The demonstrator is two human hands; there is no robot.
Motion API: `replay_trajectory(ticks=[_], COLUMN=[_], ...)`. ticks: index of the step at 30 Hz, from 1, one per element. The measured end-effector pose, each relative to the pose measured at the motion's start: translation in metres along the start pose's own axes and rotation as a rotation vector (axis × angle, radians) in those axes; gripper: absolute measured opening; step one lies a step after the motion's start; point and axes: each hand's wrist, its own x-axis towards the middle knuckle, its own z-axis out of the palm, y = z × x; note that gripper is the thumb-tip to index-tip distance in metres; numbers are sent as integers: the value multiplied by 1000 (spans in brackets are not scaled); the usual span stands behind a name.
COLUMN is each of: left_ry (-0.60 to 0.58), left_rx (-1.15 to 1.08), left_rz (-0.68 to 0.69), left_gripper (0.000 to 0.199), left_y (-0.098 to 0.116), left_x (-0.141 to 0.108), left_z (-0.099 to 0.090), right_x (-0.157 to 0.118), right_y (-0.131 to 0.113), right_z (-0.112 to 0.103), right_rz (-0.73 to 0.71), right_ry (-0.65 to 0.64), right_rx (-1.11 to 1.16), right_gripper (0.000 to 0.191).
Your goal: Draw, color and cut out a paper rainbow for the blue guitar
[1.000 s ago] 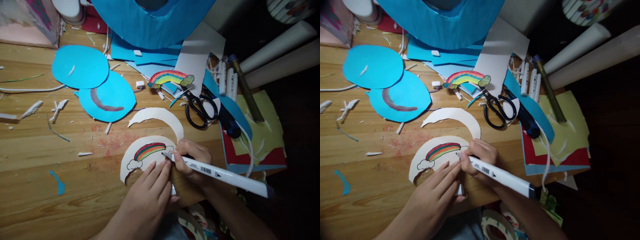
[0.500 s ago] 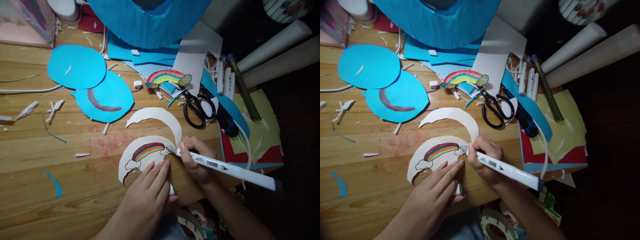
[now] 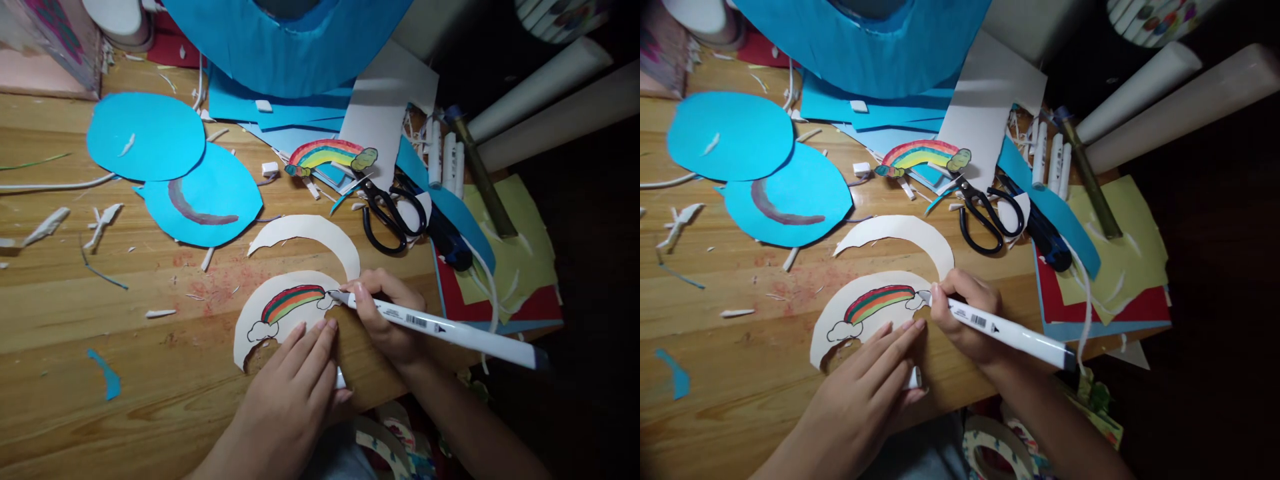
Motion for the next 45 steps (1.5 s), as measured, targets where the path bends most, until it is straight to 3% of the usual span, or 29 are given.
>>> replay_trajectory(ticks=[7, 12, 15, 18, 22, 25, 30, 33, 39, 45], left_ry=[-4, 18, 80, 88, 25, 15, 90, 101, 115, 113], left_rx=[-38, -77, -66, -33, 33, 61, 81, 92, 67, 58], left_rz=[-20, -22, 59, 120, 58, 19, -19, -57, -70, -75], left_gripper=[28, 27, 34, 40, 35, 26, 19, 18, 20, 19], left_y=[0, 1, 0, -5, -13, -18, -25, -28, -29, -29], left_x=[0, -2, -9, -22, -44, -56, -64, -65, -64, -64], left_z=[-1, -4, -11, -26, -48, -57, -57, -56, -53, -53], right_x=[4, 7, 4, 2, 3, -2, -3, 2, 2, 0], right_y=[4, 0, -1, -4, -16, -32, -49, -51, -49, -47], right_z=[-3, -9, -10, -9, 1, 18, 44, 50, 58, 56], right_rz=[134, 155, 130, 6, -104, -72, 40, -17, -203, -160], right_ry=[129, -9, -108, -178, -230, -298, -356, -370, -261, -282], right_rx=[385, 655, 598, 520, 510, 474, 276, 168, 69, 57], right_gripper=[30, 30, 22, 13, 15, 14, 18, 24, 26, 26])
